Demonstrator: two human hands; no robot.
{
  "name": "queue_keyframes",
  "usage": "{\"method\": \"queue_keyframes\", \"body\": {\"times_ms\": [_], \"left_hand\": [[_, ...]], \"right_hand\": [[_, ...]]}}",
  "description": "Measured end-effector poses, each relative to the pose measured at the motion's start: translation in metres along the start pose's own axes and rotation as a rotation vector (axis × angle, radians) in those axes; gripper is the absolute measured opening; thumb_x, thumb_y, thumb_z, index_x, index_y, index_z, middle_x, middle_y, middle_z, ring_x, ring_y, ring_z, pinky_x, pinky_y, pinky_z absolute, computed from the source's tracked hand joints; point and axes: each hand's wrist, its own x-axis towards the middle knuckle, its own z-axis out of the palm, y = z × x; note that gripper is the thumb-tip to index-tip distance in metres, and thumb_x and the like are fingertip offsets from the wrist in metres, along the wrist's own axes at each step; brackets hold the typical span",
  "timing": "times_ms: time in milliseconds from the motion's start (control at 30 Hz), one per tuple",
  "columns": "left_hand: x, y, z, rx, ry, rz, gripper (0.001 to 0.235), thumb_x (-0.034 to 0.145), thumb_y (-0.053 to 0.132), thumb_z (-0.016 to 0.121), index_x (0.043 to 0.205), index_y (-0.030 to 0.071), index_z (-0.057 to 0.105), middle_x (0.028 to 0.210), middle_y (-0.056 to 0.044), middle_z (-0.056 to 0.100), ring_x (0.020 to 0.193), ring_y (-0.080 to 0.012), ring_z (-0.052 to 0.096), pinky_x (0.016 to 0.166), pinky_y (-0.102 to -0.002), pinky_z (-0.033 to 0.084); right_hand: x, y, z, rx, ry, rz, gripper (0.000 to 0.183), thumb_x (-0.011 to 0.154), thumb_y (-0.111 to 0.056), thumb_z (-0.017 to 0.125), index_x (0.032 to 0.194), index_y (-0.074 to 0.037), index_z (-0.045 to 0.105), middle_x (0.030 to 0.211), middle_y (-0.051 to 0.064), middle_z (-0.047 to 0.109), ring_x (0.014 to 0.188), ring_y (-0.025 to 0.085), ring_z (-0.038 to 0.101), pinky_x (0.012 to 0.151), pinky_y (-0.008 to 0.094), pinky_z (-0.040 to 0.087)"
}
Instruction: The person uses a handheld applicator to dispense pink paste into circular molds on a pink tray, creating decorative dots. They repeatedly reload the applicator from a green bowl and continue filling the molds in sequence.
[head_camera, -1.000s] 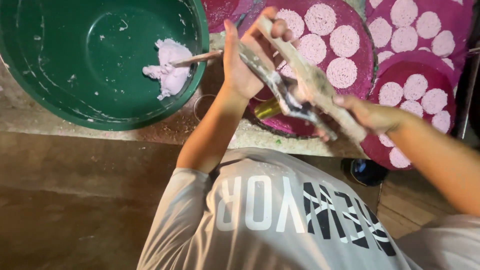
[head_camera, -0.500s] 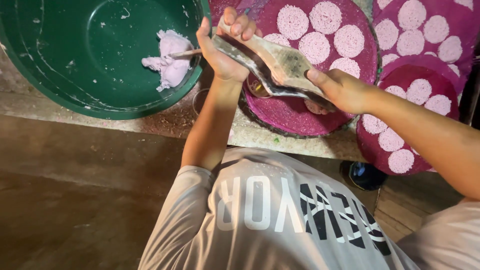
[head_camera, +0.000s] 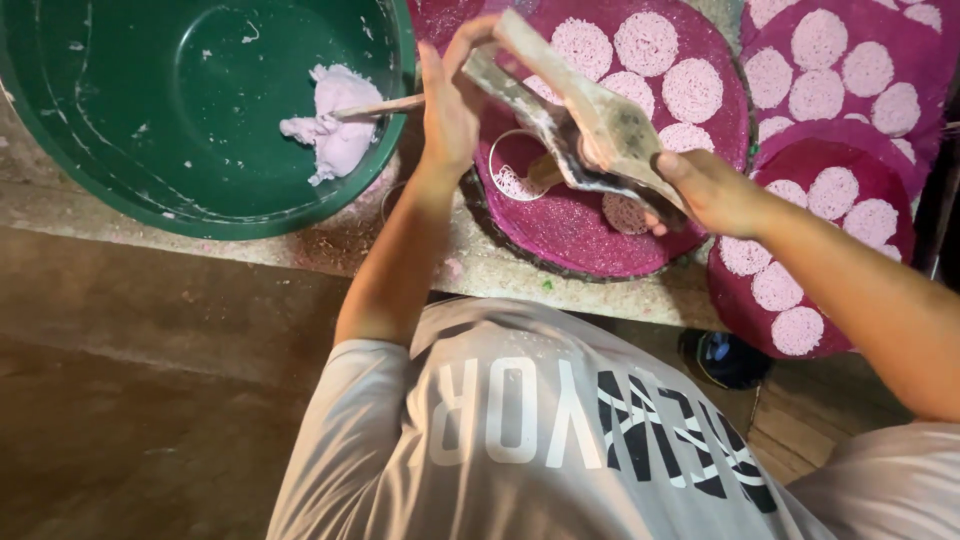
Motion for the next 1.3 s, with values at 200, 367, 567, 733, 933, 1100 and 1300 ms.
{"method": "queue_keyframes", "body": {"times_ms": [200, 367, 567, 733, 933, 1100, 1300], "left_hand": [[-0.021, 0.016, -0.061, 0.829, 0.125, 0.008, 0.047, 0.113, 0.039, 0.038, 0.14, 0.003, 0.05, 0.125, -0.014, 0.062, 0.117, -0.0217, 0.065, 0.106, -0.038, 0.056], [-0.028, 0.035, -0.048, 0.912, 0.166, -0.22, 0.046, 0.102, 0.017, 0.043, 0.146, 0.004, 0.045, 0.119, -0.011, 0.062, 0.093, -0.0176, 0.061, 0.077, -0.033, 0.055], [-0.058, 0.014, 0.015, 0.572, 0.056, -0.673, 0.063, 0.101, 0.015, 0.043, 0.159, 0.011, 0.021, 0.094, -0.005, 0.069, 0.055, -0.0106, 0.051, 0.051, -0.024, 0.046], [-0.067, 0.029, 0.026, 1.253, -0.195, -0.442, 0.065, 0.1, 0.018, 0.057, 0.158, 0.013, 0.031, 0.098, -0.008, 0.077, 0.069, -0.0249, 0.066, 0.064, -0.041, 0.053], [-0.065, 0.017, 0.045, 1.801, -0.459, -0.313, 0.069, 0.085, 0.026, 0.072, 0.146, 0.009, 0.045, 0.084, -0.015, 0.072, 0.074, -0.0358, 0.071, 0.063, -0.05, 0.055], [-0.055, 0.013, 0.046, 1.706, -0.431, -0.33, 0.058, 0.085, 0.018, 0.072, 0.139, 0.013, 0.054, 0.086, -0.008, 0.075, 0.081, -0.0325, 0.073, 0.069, -0.049, 0.055], [-0.049, 0.016, 0.05, 1.616, -0.326, -0.134, 0.051, 0.08, 0.022, 0.079, 0.128, 0.014, 0.063, 0.095, -0.009, 0.073, 0.094, -0.0336, 0.069, 0.074, -0.046, 0.054]], "right_hand": [[-0.013, 0.019, 0.007, 0.148, 0.046, -0.144, 0.096, 0.093, -0.081, 0.021, 0.09, -0.001, 0.073, 0.078, 0.011, 0.075, 0.076, 0.023, 0.073, 0.072, 0.037, 0.057], [-0.011, 0.031, 0.018, 0.224, 0.056, -0.206, 0.098, 0.091, -0.085, 0.023, 0.09, -0.001, 0.075, 0.08, 0.011, 0.075, 0.077, 0.021, 0.072, 0.072, 0.036, 0.055], [0.001, 0.047, 0.042, 0.416, 0.127, -0.262, 0.091, 0.095, -0.08, 0.035, 0.103, 0.005, 0.066, 0.085, 0.011, 0.069, 0.077, 0.022, 0.068, 0.075, 0.037, 0.056], [0.008, 0.064, 0.054, 0.655, 0.214, -0.337, 0.088, 0.094, -0.077, 0.047, 0.117, 0.007, 0.062, 0.092, 0.012, 0.067, 0.081, 0.022, 0.066, 0.076, 0.037, 0.056], [-0.001, 0.063, 0.075, 0.817, 0.322, -0.571, 0.093, 0.097, -0.08, 0.046, 0.138, 0.003, 0.051, 0.105, 0.01, 0.063, 0.09, 0.021, 0.061, 0.079, 0.037, 0.053], [-0.027, 0.051, 0.097, 0.939, 0.428, -0.676, 0.094, 0.097, -0.084, 0.04, 0.14, -0.001, 0.049, 0.11, 0.012, 0.063, 0.092, 0.023, 0.062, 0.081, 0.04, 0.053], [-0.049, 0.055, 0.113, 1.086, 0.567, -0.677, 0.101, 0.087, -0.091, 0.046, 0.133, -0.001, 0.053, 0.106, 0.01, 0.062, 0.087, 0.022, 0.061, 0.075, 0.04, 0.051]]}}
